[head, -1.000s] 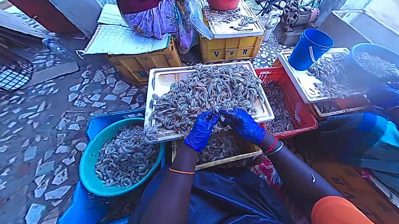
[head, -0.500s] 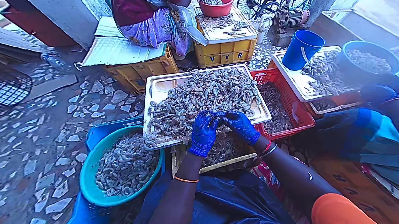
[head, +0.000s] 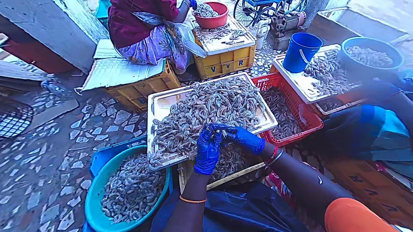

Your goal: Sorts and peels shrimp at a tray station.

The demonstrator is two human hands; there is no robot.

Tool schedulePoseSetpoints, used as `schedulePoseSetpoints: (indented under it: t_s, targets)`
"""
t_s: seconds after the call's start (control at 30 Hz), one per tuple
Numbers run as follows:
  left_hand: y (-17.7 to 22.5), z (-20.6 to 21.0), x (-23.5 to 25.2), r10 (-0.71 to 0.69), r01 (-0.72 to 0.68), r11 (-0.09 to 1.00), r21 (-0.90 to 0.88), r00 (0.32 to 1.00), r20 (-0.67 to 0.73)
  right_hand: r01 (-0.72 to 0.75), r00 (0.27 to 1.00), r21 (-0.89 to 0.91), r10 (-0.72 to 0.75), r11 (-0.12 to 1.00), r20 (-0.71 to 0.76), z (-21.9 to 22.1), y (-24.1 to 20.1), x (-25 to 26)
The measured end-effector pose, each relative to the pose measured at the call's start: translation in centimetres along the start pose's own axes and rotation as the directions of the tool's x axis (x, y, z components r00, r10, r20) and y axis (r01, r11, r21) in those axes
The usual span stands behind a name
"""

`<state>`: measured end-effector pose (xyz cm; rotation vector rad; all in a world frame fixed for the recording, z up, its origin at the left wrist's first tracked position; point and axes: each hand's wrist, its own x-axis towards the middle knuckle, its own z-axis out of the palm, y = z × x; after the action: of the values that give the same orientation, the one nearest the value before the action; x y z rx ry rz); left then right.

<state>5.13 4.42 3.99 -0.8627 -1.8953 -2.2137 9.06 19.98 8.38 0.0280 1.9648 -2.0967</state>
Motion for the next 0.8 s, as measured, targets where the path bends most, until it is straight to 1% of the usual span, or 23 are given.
schedulePoseSetpoints:
  t_s: [0.03,0.07,0.13,0.17,0.2,0.27,0.33,0.37,0.4,0.43,0.47,0.5,0.53,0.57,0.6,0.63,0.67,0.7,0.73,0.77,0.8]
  targets:
    - [0.0,-0.2,0.1,0.004,-0.004,1.000,0.012,1.000,-0.016,-0.008,1.000,-0.122,0.007,0.993,-0.005,0.1,-0.1,0.0]
    - [0.2,-0.4,0.1,0.000,0.001,1.000,0.031,0.999,-0.039,-0.017,1.000,-0.275,0.017,0.961,-0.001,0.1,-0.3,-0.1]
    - [0.3,-0.9,0.3,-0.016,0.021,0.999,0.046,0.995,-0.094,-0.035,0.998,-0.572,0.057,0.819,0.020,-0.1,-0.5,-0.1]
    - [0.4,-1.1,0.4,-0.031,0.037,0.998,0.043,0.991,-0.127,-0.033,0.997,-0.671,0.074,0.741,0.033,-0.1,-0.5,-0.1]
    - [0.5,-1.5,0.5,-0.048,0.054,0.998,0.027,0.984,-0.169,-0.023,0.996,-0.735,0.081,0.678,0.044,-0.1,-0.3,0.0]
    - [0.4,-2.4,0.9,-0.082,0.079,0.997,-0.024,0.956,-0.281,0.012,0.994,-0.807,0.079,0.591,0.072,0.1,0.1,0.1]
    - [0.8,-3.8,1.4,-0.107,0.094,0.994,-0.050,0.901,-0.422,0.064,0.995,-0.857,0.029,0.512,0.092,0.2,0.4,0.1]
    - [1.2,-4.7,1.7,-0.120,0.103,0.993,-0.061,0.854,-0.507,0.078,0.996,-0.883,0.000,0.463,0.089,0.3,0.6,0.2]
    - [1.7,-5.9,1.8,-0.144,0.116,0.990,-0.084,0.789,-0.597,0.088,0.996,-0.906,-0.028,0.414,0.084,0.3,0.8,0.3]
    - [2.3,-7.4,1.9,-0.185,0.119,0.983,-0.143,0.703,-0.687,0.093,0.996,-0.923,-0.040,0.372,0.084,0.3,0.9,0.5]
    - [2.5,-9.1,1.9,-0.249,0.096,0.966,-0.240,0.596,-0.763,0.089,0.996,-0.935,-0.030,0.343,0.084,0.3,0.7,0.6]
    - [2.5,-10.8,1.7,-0.327,0.060,0.937,-0.343,0.491,-0.808,0.079,0.996,-0.945,0.008,0.318,0.086,0.4,0.5,0.6]
    - [2.1,-12.5,1.2,-0.404,0.020,0.901,-0.433,0.403,-0.821,0.063,0.993,-0.952,0.072,0.299,0.088,0.5,0.1,0.6]
    - [1.5,-13.6,0.6,-0.476,0.009,0.865,-0.502,0.333,-0.814,0.049,0.988,-0.959,0.130,0.280,0.088,0.5,-0.1,0.5]
    - [1.0,-14.1,0.1,-0.537,0.037,0.834,-0.550,0.281,-0.795,0.045,0.984,-0.964,0.158,0.261,0.088,0.6,-0.2,0.5]
    - [0.8,-13.8,-0.2,-0.574,0.086,0.814,-0.574,0.268,-0.774,0.050,0.985,-0.969,0.149,0.242,0.089,0.7,-0.1,0.6]
    - [0.8,-13.2,-0.2,-0.590,0.145,0.806,-0.574,0.278,-0.758,0.055,0.989,-0.968,0.117,0.244,0.086,0.7,-0.2,0.7]
    - [0.8,-12.4,0.0,-0.601,0.197,0.799,-0.568,0.302,-0.740,0.056,0.995,-0.962,0.066,0.269,0.076,0.7,-0.5,0.9]
    - [0.8,-11.6,0.2,-0.612,0.232,0.790,-0.567,0.343,-0.713,0.050,0.998,-0.945,0.007,0.324,0.055,0.5,-0.9,1.0]
    - [0.7,-11.0,0.3,-0.624,0.264,0.781,-0.566,0.375,-0.686,0.037,0.999,-0.912,-0.052,0.409,0.017,0.2,-1.2,1.1]
    - [0.6,-10.4,0.3,-0.634,0.291,0.773,-0.564,0.395,-0.665,0.019,0.995,-0.852,-0.090,0.524,-0.034,-0.1,-1.6,1.1]
